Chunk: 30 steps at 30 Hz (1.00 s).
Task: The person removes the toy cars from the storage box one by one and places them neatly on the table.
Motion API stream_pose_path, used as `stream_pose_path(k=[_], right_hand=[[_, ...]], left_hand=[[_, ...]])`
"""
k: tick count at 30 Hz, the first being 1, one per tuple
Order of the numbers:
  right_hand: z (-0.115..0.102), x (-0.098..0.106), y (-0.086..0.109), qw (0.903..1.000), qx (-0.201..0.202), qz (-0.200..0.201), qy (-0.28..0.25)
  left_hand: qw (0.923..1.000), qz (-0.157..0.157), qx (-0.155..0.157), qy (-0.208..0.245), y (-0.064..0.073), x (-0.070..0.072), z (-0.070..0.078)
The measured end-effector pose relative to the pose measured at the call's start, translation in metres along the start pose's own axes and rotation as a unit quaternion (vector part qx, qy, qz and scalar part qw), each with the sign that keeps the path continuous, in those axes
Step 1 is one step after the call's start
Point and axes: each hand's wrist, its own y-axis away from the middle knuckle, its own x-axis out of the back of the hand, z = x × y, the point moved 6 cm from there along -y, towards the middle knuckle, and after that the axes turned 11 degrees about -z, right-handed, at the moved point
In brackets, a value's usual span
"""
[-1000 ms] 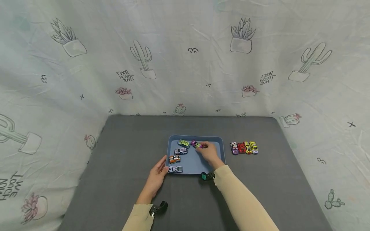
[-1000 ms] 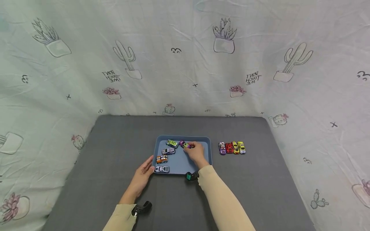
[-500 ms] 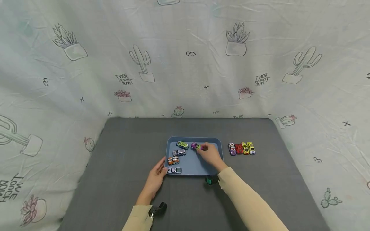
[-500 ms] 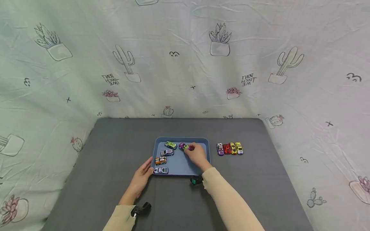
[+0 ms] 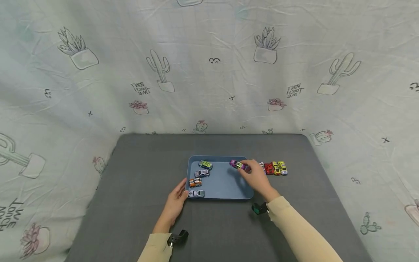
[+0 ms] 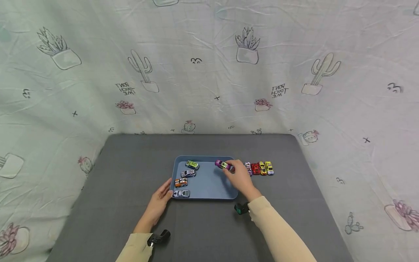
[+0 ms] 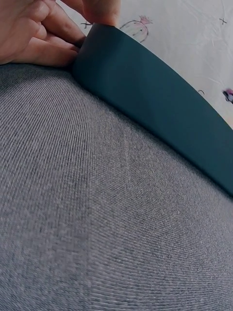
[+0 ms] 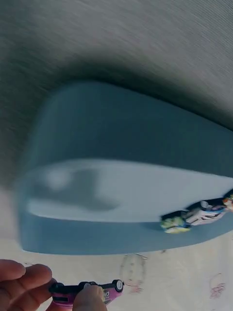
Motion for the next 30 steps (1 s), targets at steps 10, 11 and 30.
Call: stream_pose_path(k=[10,11,30], right_hand=[[0.043,0.032,0.012,0.9988,0.007,0.047,0.015],[0.046,0.034,0.012,0.9985,0.007,0.052,0.014],[0.098,0.078,0.03,0.9926,-0.051,0.101,0.045]], left_hand=[[0.9997,0.019,0.015,-0.002,-0.006,-0.003,-0.003],[0.9997,0.02,0.012,-0.001,-0.007,-0.003,-0.002],[0.9997,0.016,0.012,0.012,-0.008,-0.003,0.003]])
